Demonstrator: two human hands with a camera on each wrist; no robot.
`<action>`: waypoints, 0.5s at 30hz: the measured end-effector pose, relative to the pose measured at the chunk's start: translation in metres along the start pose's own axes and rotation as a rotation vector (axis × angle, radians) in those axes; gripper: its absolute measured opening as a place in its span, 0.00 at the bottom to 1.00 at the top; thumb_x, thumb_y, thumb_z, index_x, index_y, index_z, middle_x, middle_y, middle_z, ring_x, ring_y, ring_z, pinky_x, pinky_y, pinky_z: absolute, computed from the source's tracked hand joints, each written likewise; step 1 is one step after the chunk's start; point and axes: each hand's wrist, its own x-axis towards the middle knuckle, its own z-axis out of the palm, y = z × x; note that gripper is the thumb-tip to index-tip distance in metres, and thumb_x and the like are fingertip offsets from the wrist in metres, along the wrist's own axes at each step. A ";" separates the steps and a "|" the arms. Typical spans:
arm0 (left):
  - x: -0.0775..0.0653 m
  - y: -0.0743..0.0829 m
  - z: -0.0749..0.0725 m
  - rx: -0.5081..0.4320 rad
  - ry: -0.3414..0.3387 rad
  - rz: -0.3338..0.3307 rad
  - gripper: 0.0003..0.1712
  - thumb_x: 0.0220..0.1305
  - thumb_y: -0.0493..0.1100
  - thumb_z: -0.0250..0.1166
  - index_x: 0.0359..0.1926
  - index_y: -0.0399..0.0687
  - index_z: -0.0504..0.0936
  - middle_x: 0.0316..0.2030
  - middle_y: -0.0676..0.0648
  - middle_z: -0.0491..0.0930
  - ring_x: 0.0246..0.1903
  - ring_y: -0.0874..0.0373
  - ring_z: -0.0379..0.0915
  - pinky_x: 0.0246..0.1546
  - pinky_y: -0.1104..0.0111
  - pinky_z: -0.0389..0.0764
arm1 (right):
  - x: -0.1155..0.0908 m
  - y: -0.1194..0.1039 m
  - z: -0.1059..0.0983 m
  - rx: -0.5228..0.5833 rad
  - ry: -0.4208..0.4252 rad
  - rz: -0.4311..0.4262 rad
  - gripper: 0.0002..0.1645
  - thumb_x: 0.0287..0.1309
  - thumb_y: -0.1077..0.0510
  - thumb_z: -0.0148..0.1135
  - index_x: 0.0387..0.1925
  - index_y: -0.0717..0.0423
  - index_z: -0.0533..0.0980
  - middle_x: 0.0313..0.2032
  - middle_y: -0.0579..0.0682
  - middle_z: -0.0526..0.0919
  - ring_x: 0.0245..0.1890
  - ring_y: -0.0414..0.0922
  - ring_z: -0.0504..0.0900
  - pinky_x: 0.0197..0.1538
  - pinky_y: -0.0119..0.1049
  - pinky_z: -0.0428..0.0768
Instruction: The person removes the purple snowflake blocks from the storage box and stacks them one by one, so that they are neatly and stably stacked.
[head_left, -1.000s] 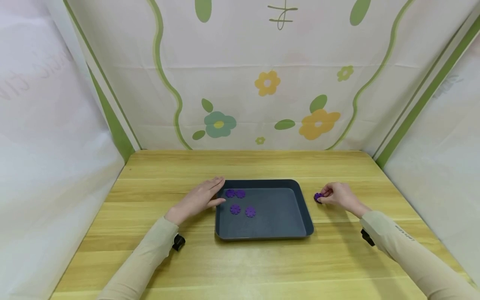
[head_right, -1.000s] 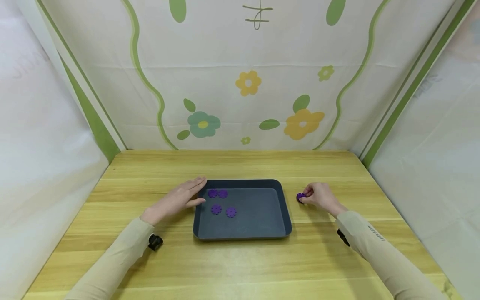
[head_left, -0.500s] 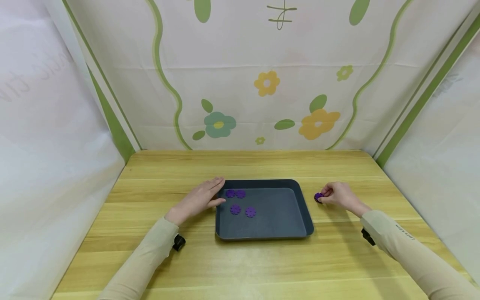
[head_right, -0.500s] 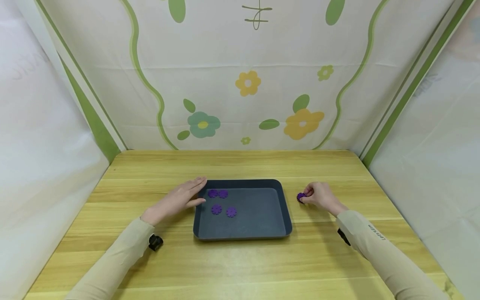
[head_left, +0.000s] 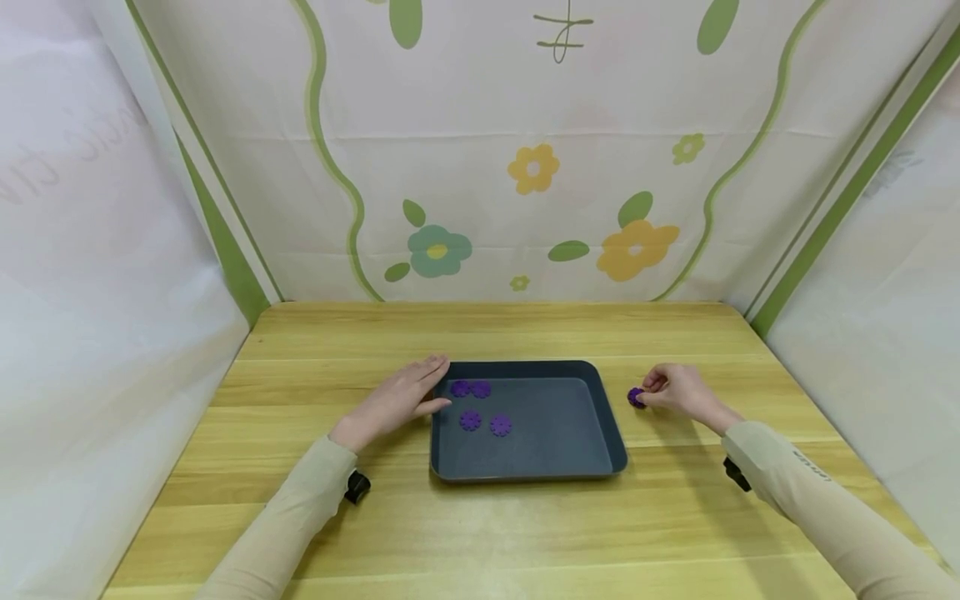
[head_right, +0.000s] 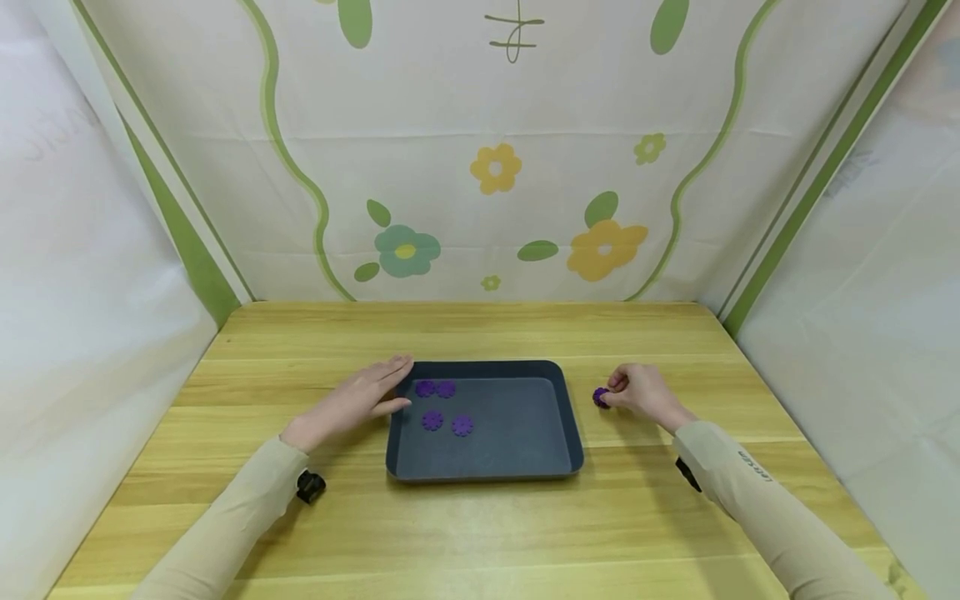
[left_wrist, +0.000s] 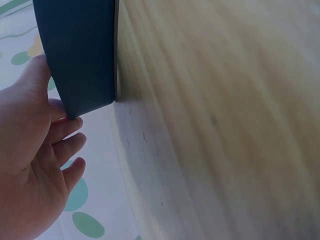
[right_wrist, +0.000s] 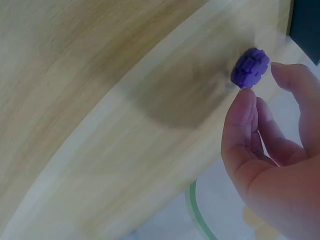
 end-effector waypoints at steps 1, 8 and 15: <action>0.000 0.000 0.000 0.002 -0.002 0.000 0.39 0.72 0.57 0.57 0.73 0.36 0.62 0.72 0.37 0.64 0.72 0.43 0.62 0.71 0.49 0.67 | 0.000 0.000 -0.001 0.002 0.004 -0.004 0.14 0.53 0.57 0.73 0.34 0.64 0.80 0.31 0.55 0.85 0.30 0.41 0.81 0.31 0.27 0.78; 0.000 0.000 0.000 -0.008 -0.002 -0.007 0.39 0.72 0.57 0.57 0.73 0.36 0.62 0.72 0.37 0.64 0.72 0.43 0.62 0.71 0.49 0.67 | 0.002 -0.011 -0.009 0.004 0.029 -0.038 0.15 0.55 0.56 0.71 0.36 0.65 0.80 0.32 0.56 0.86 0.31 0.44 0.83 0.33 0.31 0.79; 0.000 0.000 0.000 -0.005 0.000 -0.001 0.39 0.72 0.56 0.57 0.73 0.36 0.62 0.72 0.36 0.64 0.72 0.43 0.62 0.71 0.49 0.67 | 0.005 -0.036 -0.012 -0.032 0.008 -0.065 0.16 0.57 0.53 0.71 0.38 0.62 0.81 0.34 0.53 0.86 0.32 0.44 0.85 0.37 0.40 0.84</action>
